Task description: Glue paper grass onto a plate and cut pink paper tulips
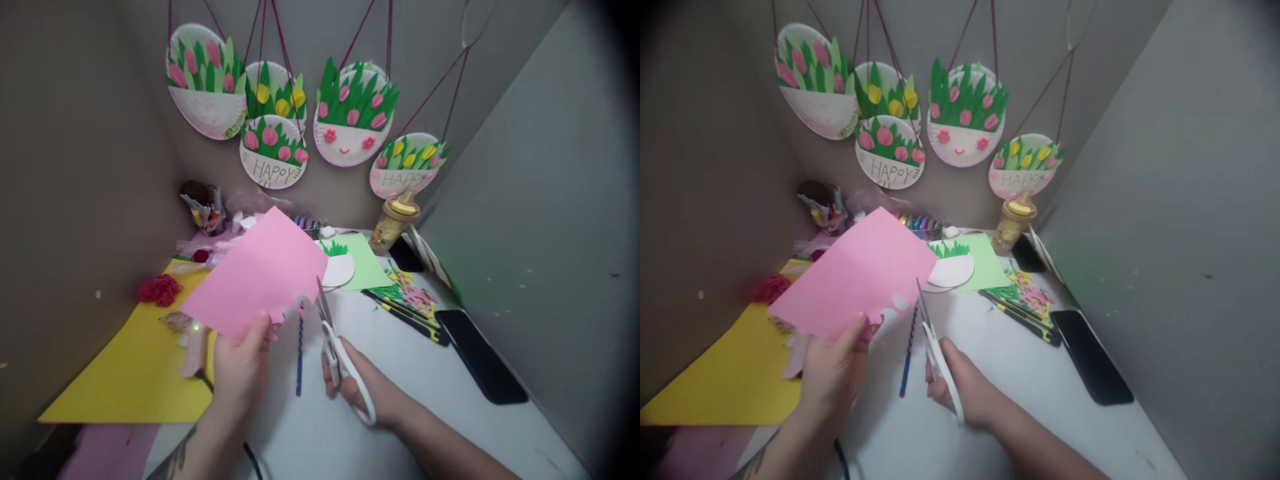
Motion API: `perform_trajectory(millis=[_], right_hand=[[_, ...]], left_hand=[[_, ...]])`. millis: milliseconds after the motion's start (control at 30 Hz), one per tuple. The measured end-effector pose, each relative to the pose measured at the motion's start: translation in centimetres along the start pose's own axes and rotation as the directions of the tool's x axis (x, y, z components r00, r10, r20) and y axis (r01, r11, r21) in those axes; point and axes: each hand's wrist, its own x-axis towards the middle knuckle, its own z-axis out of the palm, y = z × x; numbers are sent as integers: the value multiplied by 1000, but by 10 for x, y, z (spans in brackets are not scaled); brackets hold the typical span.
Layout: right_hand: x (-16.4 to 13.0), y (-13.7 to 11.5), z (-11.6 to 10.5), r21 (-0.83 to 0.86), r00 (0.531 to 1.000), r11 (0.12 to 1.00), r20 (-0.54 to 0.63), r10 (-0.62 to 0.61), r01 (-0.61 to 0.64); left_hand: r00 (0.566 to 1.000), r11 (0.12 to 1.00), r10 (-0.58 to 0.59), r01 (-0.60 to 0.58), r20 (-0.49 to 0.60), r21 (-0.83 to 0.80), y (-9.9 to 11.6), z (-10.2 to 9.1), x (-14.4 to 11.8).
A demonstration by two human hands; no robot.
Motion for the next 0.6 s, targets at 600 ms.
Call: perform_trajectory(millis=[600], right_hand=[[-5,7,-5,114,990,992,-134,-31,47]], left_hand=[[992,936,-120,100,39,337,-9,-4,-19]])
